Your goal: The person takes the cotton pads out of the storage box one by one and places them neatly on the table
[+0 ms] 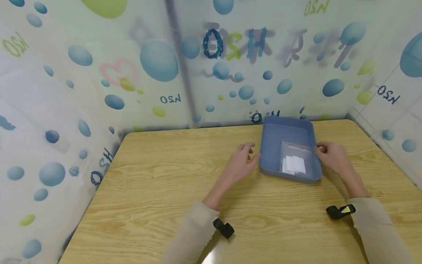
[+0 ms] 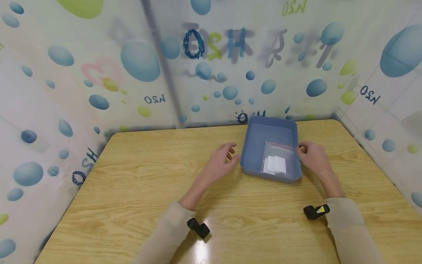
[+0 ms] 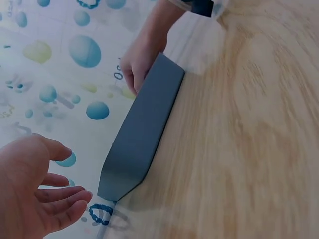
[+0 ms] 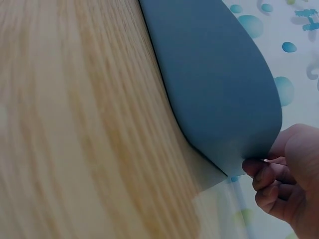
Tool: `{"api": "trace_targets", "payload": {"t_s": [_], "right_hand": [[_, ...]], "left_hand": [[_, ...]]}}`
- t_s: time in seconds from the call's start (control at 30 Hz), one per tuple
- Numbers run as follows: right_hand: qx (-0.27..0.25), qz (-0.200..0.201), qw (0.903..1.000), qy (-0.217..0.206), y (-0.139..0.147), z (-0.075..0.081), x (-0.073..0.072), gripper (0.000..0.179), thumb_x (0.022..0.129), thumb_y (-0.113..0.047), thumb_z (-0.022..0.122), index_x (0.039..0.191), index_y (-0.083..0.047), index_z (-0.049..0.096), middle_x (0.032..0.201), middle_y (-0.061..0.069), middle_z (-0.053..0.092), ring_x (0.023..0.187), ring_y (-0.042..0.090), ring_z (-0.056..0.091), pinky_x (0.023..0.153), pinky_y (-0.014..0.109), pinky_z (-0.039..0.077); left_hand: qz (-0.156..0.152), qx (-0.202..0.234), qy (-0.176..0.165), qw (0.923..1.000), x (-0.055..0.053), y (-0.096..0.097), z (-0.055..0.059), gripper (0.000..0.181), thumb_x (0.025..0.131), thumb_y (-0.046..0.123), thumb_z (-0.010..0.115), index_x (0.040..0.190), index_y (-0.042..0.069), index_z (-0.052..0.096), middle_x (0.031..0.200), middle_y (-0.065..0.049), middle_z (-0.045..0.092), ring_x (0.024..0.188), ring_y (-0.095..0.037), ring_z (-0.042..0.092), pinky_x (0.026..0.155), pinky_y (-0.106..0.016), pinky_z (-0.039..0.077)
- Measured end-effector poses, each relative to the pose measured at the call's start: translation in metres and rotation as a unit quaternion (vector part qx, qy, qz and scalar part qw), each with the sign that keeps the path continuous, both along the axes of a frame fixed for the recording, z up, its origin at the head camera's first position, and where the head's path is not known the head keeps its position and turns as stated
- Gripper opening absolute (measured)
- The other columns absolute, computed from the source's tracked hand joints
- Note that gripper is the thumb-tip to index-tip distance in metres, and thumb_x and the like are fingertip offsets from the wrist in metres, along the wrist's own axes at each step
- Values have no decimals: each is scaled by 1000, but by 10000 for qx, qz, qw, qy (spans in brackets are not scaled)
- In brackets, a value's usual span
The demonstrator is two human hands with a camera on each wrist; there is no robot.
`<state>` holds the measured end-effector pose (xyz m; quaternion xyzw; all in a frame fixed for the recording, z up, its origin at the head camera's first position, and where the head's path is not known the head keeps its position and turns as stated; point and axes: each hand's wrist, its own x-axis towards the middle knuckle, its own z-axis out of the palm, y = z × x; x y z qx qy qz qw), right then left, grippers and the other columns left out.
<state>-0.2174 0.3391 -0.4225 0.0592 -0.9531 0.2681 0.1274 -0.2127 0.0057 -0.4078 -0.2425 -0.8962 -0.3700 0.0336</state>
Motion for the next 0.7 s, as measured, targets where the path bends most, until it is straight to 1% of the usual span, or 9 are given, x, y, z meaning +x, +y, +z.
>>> {"api": "trace_targets", "payload": {"t_s": [0.17, 0.33, 0.57, 0.7], "right_hand": [[41, 50, 9999, 87, -1, 0, 0, 30, 97, -10, 60, 107, 18, 66, 66, 5, 62, 49, 9, 42, 49, 28, 36], [-11, 63, 9999, 102, -3, 1, 0, 30, 97, -10, 60, 107, 17, 66, 64, 5, 61, 48, 11, 43, 46, 27, 35], [14, 81, 9998, 183, -5, -1, -1, 30, 97, -10, 60, 106, 18, 66, 64, 5, 61, 48, 11, 42, 45, 27, 34], [15, 113, 9997, 205, -6, -1, -1, 31, 97, -10, 60, 107, 18, 65, 65, 8, 63, 49, 13, 43, 45, 28, 35]], "left_hand": [[-102, 147, -109, 9998, 0, 10, 3, 45, 103, 26, 58, 139, 0, 54, 113, -11, 63, 93, -16, 62, 76, -21, 51], [-193, 224, -239, 9993, 0, 20, 4, 44, 103, 23, 60, 139, -3, 54, 114, -12, 63, 92, -15, 63, 76, -20, 51], [-334, 347, -188, 9987, 0, 32, 4, 39, 102, 19, 60, 133, -4, 58, 109, -12, 66, 90, -14, 64, 76, -18, 50], [-435, 476, -280, 9975, 0, 38, 3, 37, 102, 17, 61, 132, -5, 58, 108, -13, 66, 88, -13, 63, 74, -17, 50]]}}
